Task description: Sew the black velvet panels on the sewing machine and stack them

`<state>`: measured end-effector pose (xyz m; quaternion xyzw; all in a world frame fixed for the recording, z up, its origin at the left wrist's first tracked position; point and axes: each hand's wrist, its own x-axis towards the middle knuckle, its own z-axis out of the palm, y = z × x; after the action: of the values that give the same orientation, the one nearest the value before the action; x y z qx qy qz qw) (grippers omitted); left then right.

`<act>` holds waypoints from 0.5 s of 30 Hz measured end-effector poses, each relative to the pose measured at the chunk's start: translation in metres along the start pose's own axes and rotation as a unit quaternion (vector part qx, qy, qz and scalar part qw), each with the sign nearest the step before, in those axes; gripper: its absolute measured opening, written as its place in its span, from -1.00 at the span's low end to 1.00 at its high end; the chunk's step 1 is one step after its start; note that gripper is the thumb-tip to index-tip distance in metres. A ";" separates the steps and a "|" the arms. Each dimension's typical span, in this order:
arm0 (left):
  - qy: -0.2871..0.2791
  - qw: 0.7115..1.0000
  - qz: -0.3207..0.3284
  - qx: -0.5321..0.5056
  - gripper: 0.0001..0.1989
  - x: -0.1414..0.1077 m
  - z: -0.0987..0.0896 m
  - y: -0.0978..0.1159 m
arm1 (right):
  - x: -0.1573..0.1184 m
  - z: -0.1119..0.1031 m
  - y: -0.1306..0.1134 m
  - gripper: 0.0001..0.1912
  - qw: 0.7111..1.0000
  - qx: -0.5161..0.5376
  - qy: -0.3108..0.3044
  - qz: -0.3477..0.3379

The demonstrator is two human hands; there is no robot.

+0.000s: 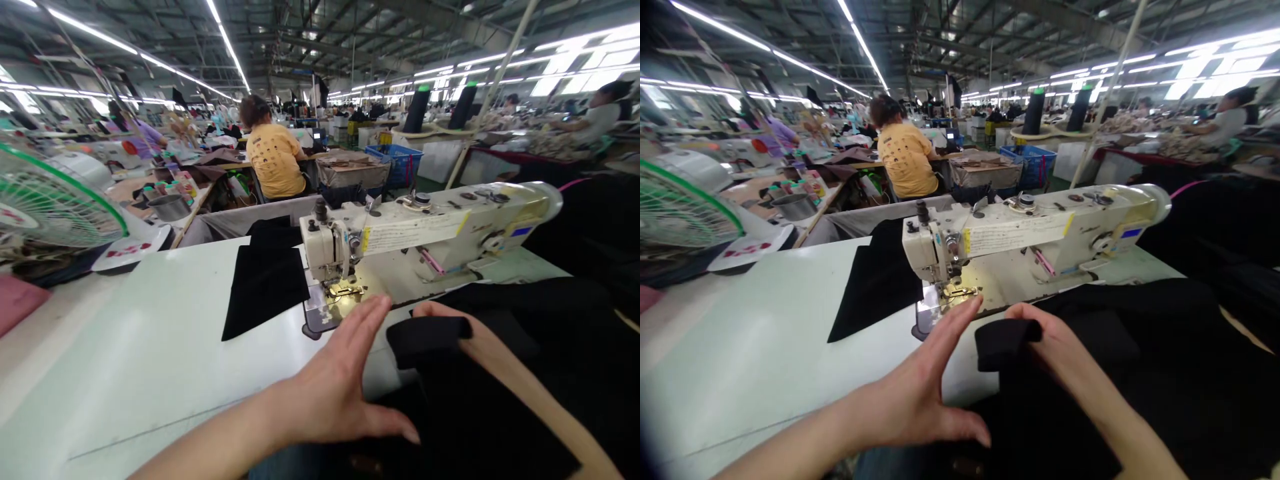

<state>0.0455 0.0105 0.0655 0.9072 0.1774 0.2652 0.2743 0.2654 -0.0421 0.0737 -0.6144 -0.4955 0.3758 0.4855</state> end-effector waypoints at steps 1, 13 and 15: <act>0.026 0.999 0.002 -0.028 0.18 -0.001 0.007 0.009 | -0.001 0.015 -0.001 -0.63 0.999 0.034 -0.013 0.011; 0.263 0.962 -0.066 -0.030 -0.86 0.002 -0.022 0.014 | -0.052 0.046 -0.010 -0.38 0.978 -0.037 0.057 -0.196; 0.248 0.968 -0.034 -0.024 -0.86 -0.001 -0.027 0.020 | -0.048 0.043 -0.024 -0.73 0.977 -0.079 0.056 -0.190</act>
<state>0.0325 0.0052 0.0967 0.7996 0.2639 0.4768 0.2522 0.2084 -0.0782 0.0850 -0.5653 -0.6033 0.2014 0.5252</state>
